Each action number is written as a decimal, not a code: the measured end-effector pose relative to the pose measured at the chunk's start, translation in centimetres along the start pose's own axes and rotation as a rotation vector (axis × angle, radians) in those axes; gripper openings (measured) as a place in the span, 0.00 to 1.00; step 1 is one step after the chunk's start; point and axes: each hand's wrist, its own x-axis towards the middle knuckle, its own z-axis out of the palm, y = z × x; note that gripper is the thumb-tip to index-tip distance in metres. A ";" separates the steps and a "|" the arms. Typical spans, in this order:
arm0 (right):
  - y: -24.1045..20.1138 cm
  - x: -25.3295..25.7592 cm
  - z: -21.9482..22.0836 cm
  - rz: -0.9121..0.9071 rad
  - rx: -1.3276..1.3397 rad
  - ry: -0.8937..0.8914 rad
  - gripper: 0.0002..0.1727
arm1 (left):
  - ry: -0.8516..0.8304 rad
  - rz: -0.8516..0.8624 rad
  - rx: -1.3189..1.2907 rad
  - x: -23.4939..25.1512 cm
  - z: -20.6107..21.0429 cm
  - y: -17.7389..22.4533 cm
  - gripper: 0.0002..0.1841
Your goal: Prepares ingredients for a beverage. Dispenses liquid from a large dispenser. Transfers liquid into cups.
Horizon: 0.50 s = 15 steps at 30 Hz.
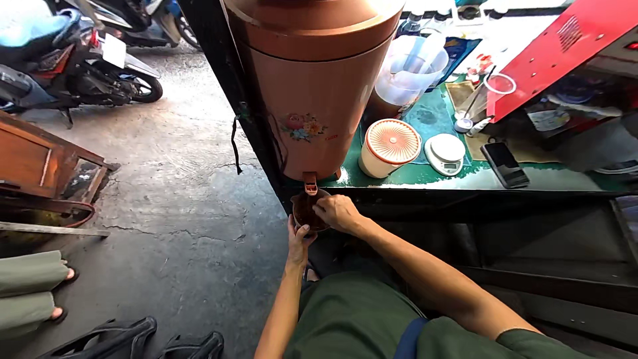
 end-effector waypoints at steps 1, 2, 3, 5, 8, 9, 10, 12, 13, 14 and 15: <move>0.6 0.5 0.4 0.052 -0.012 0.073 0.22 | 0.007 0.000 -0.004 0.0 -0.1 0.1 0.67; 1.0 0.7 0.7 0.090 -0.051 0.101 0.21 | 0.012 0.000 -0.006 -0.1 -0.1 0.2 0.68; 0.9 0.6 0.8 0.095 -0.097 0.087 0.21 | 0.017 0.000 -0.008 -0.1 -0.2 0.3 0.68; -0.3 -0.4 0.4 0.030 -0.144 -0.055 0.21 | 0.018 0.005 -0.006 0.0 -0.3 0.3 0.69; -0.9 -0.9 0.0 -0.095 -0.080 -0.153 0.24 | 0.008 0.012 0.008 0.1 -0.3 -0.1 0.70; -0.5 -0.5 0.1 -0.070 -0.035 -0.089 0.24 | 0.007 0.010 0.010 0.0 -0.4 -0.1 0.69; -0.1 0.0 0.4 -0.017 -0.006 -0.003 0.24 | 0.013 0.009 0.011 -0.1 -0.4 -0.1 0.68; 0.7 0.8 0.9 0.081 -0.052 0.099 0.22 | 0.021 0.005 0.008 -0.1 -0.4 0.0 0.67; 0.5 0.7 1.0 0.096 -0.097 0.078 0.22 | 0.020 0.006 0.003 -0.1 -0.4 0.1 0.68; 0.0 0.3 0.8 0.081 -0.133 0.018 0.22 | 0.018 0.008 0.002 -0.1 -0.4 0.2 0.68; -0.6 -0.3 0.7 0.037 -0.161 -0.061 0.22 | 0.015 0.009 0.004 -0.1 -0.4 0.1 0.69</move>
